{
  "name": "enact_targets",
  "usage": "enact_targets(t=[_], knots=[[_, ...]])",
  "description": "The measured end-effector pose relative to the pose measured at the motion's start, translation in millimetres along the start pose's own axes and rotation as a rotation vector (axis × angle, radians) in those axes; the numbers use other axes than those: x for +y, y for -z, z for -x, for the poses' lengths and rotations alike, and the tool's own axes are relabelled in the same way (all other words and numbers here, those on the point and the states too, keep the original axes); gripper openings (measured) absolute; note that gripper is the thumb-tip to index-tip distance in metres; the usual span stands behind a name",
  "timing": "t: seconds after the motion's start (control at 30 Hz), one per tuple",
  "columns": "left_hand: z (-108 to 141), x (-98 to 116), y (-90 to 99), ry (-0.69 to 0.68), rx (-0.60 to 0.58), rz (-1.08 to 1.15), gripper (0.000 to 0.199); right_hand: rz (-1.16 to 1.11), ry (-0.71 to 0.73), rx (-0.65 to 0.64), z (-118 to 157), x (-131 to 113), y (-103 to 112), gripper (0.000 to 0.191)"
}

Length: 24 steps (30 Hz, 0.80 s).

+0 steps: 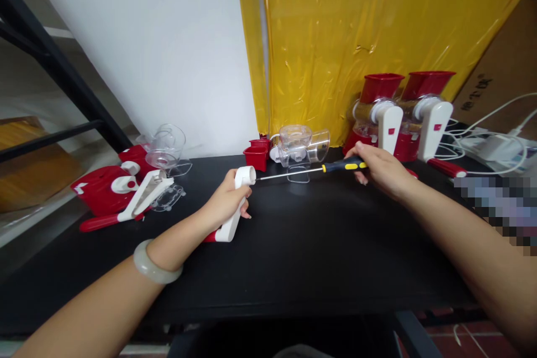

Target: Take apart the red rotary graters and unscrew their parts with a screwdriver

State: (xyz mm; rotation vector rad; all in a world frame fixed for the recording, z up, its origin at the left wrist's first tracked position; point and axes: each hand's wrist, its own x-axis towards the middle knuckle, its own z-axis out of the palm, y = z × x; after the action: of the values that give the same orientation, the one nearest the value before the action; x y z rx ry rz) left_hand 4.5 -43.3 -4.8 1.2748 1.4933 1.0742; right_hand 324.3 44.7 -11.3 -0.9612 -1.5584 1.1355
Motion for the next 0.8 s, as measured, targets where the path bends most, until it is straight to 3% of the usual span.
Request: enact_targets(t=[0.1, 0.27, 0.37, 0.43, 0.53, 0.63, 0.8], knots=[[-0.4, 0.0, 0.4, -0.003, -0.001, 0.001, 0.039, -0.069, 0.054, 0.029, 1.1, 0.6, 0.6, 0.029], [0.7, 0.1, 0.6, -0.008, 0.003, -0.006, 0.040, -0.242, 0.029, -0.058, 6.7, -5.7, -1.8, 0.040], [1.0, 0.2, 0.4, -0.008, 0.005, -0.001, 0.040, -0.167, -0.019, -0.023, 5.3, -6.0, -3.2, 0.034], [0.9, 0.3, 0.3, -0.011, 0.003, 0.003, 0.040, -0.035, -0.058, -0.018, 3.0, -3.9, -2.5, 0.041], [0.9, 0.7, 0.2, -0.009, 0.009, -0.001, 0.040, 0.070, -0.031, -0.016, 1.1, -0.9, 0.4, 0.037], [1.2, 1.0, 0.1, -0.014, 0.014, 0.004, 0.039, -0.075, 0.035, -0.050, 2.7, -0.6, 2.3, 0.031], [1.3, 0.6, 0.4, -0.024, 0.001, 0.005, 0.038, -0.176, 0.009, -0.114, 7.0, -1.6, -0.4, 0.037]])
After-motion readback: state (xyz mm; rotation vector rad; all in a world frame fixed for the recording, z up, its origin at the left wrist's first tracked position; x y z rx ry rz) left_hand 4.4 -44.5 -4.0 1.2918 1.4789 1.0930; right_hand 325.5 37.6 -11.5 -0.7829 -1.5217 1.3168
